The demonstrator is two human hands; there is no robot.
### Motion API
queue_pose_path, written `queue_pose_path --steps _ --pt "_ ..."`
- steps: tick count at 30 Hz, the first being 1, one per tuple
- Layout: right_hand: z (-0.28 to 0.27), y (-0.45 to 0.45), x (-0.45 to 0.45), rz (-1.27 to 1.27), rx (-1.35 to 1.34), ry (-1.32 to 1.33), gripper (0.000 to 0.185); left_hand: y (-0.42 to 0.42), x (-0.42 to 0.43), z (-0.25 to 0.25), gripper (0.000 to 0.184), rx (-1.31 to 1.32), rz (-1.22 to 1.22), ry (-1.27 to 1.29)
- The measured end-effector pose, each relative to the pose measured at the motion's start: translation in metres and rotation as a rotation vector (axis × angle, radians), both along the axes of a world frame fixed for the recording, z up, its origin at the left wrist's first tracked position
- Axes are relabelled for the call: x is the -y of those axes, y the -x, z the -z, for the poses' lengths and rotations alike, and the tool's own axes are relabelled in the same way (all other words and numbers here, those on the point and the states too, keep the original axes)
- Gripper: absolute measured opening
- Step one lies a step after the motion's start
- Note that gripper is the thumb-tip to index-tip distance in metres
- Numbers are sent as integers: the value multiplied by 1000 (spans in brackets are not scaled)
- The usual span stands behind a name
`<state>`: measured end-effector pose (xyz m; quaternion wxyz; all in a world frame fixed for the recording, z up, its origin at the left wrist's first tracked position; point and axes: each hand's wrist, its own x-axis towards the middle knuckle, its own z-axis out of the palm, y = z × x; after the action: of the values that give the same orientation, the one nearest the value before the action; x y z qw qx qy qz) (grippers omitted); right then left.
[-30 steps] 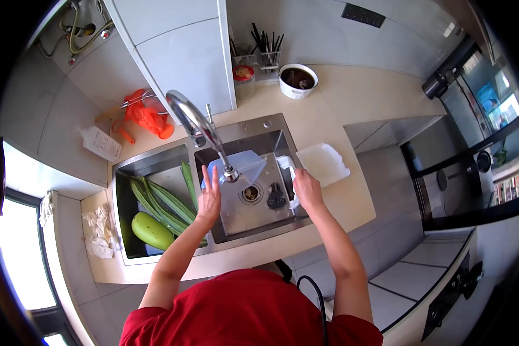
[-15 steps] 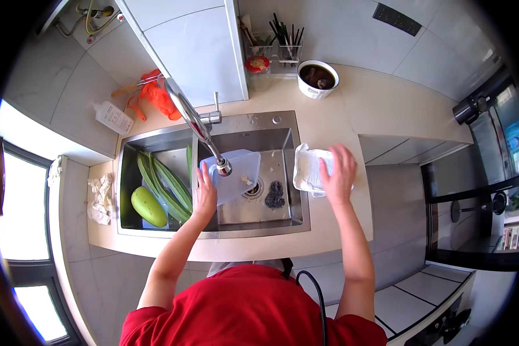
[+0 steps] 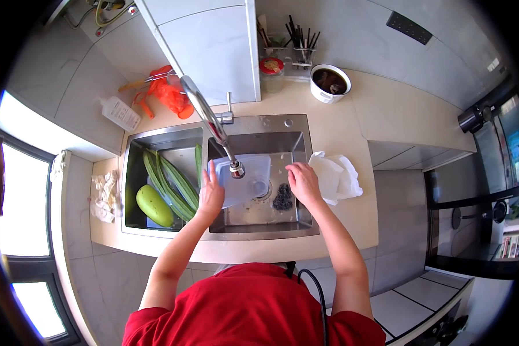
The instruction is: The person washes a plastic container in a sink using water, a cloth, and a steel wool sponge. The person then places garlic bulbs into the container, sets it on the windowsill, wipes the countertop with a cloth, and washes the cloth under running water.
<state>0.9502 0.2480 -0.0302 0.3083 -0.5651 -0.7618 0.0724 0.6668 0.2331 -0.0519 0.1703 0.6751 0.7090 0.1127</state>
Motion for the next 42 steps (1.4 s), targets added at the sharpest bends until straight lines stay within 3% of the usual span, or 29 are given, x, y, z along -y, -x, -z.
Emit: queue_pose_path --steps 1,2,4,6,10,12,14,16,19,22,24,25,26,28,30,31,34,36,38,40,42 --pt "2 5 -5 -8 -45 72 12 9 0 4 81 171 -40 -10" --pt "3 9 -10 -18 -88 146 11 17 0 8 81 175 -54 -11" --pt "-8 19 -30 -66 -119 83 12 31 2 14 78 390 -86 118" --pt "-15 31 -64 -192 -108 -5 16 37 7 25 77 449 -122 39" --pt "-37 78 -134 -389 118 -103 32 32 14 10 70 672 -230 180" --pt "-40 108 -167 -472 170 -128 35 26 21 6 67 929 -319 245" --pt "-36 136 -196 -547 332 -236 42 27 28 25 65 869 -307 222" --pt "-29 159 -213 -496 197 -413 29 27 31 53 64 781 -316 225" --pt "-46 151 -217 -385 192 368 50 25 37 67 63 821 -387 278" --pt "-45 146 -209 -326 355 371 48 20 38 58 65 755 -328 181" --pt "-17 126 -215 -425 588 44 47 18 37 49 56 798 -413 334" --pt "-15 120 -208 -459 551 -273 41 15 37 53 56 801 -416 334" --pt "-13 114 -200 -463 550 -272 41 14 38 62 57 791 -408 318" --pt "-18 103 -166 -351 177 30 25 15 43 78 58 775 -399 316" --pt "-1 80 -123 -311 220 142 12 15 42 86 68 827 -409 349" --pt "16 73 -97 -315 100 133 13 10 41 85 68 828 -412 348" --pt "32 87 -30 -331 54 564 13 4 35 75 73 713 -440 315" --pt "44 108 -6 -495 -215 868 26 4 28 65 75 674 -431 255" --pt "47 119 14 -683 -218 778 39 5 27 73 75 568 -413 218" --pt "12 125 20 -765 148 613 45 10 24 69 74 595 -399 256" --pt "27 121 22 -737 198 523 35 17 27 67 72 617 -389 226"
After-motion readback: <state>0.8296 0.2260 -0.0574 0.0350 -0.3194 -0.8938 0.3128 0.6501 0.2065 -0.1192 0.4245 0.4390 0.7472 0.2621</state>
